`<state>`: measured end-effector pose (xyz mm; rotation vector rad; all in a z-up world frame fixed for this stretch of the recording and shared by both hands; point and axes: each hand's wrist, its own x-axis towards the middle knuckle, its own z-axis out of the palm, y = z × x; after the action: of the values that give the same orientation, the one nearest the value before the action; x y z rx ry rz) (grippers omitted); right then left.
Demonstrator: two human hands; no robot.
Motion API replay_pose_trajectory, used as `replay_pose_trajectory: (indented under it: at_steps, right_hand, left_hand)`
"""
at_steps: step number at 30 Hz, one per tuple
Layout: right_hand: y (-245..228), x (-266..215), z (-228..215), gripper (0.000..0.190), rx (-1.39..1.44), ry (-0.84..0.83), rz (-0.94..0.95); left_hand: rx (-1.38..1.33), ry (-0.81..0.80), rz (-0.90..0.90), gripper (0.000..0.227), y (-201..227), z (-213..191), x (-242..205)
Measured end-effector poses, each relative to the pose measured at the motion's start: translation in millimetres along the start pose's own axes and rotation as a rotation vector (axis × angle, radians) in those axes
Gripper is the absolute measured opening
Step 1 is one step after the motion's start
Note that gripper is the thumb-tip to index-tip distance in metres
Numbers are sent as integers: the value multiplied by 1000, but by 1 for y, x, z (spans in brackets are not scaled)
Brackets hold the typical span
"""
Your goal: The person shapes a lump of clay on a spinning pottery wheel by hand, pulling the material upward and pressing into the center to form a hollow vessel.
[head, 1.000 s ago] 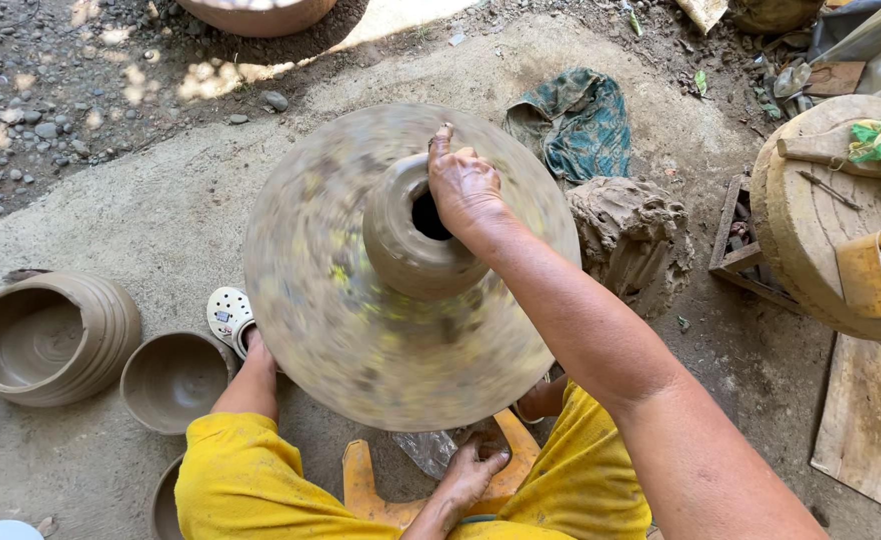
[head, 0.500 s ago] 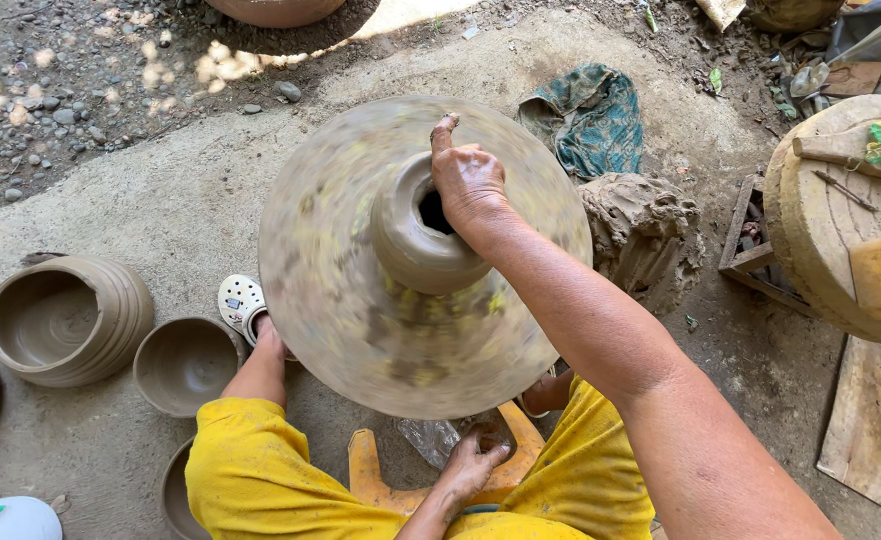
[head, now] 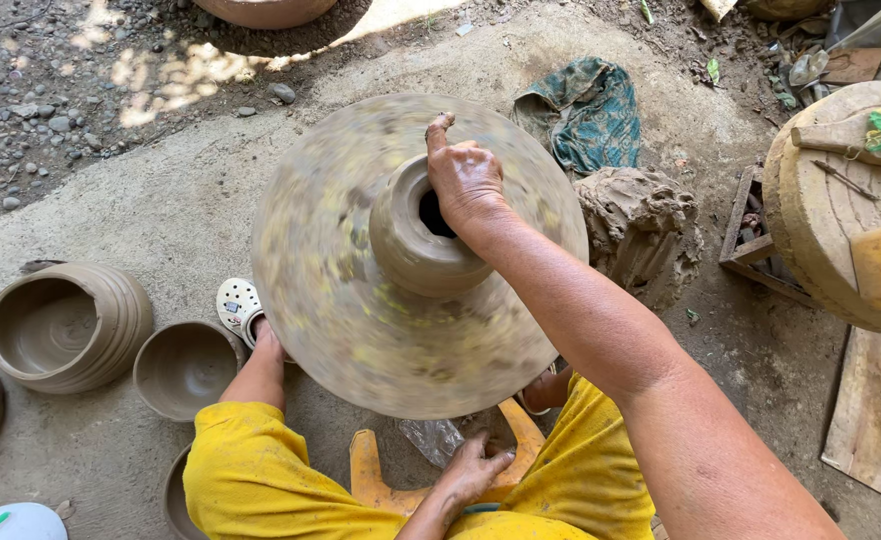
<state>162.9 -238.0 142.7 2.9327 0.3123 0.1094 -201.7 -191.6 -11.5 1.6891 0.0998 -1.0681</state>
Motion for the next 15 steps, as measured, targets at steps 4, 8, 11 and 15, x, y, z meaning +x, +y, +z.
replay_pose_trajectory:
  at_steps: [4, 8, 11, 15]
  right_hand:
    - [2, -4, -6, 78, -62, 8, -12]
    - [2, 2, -2, 75, -137, 72, 7]
    - [4, 2, 2, 79, -118, 101, 24]
    - [4, 2, 2, 78, -133, 67, -2]
  left_hand:
    - [150, -96, -69, 52, 40, -32, -29]
    - [135, 79, -40, 45, 70, -117, -44]
    - [-27, 779, 565, 32, 76, -219, -26]
    - [268, 1401, 114, 94, 59, -329, 4]
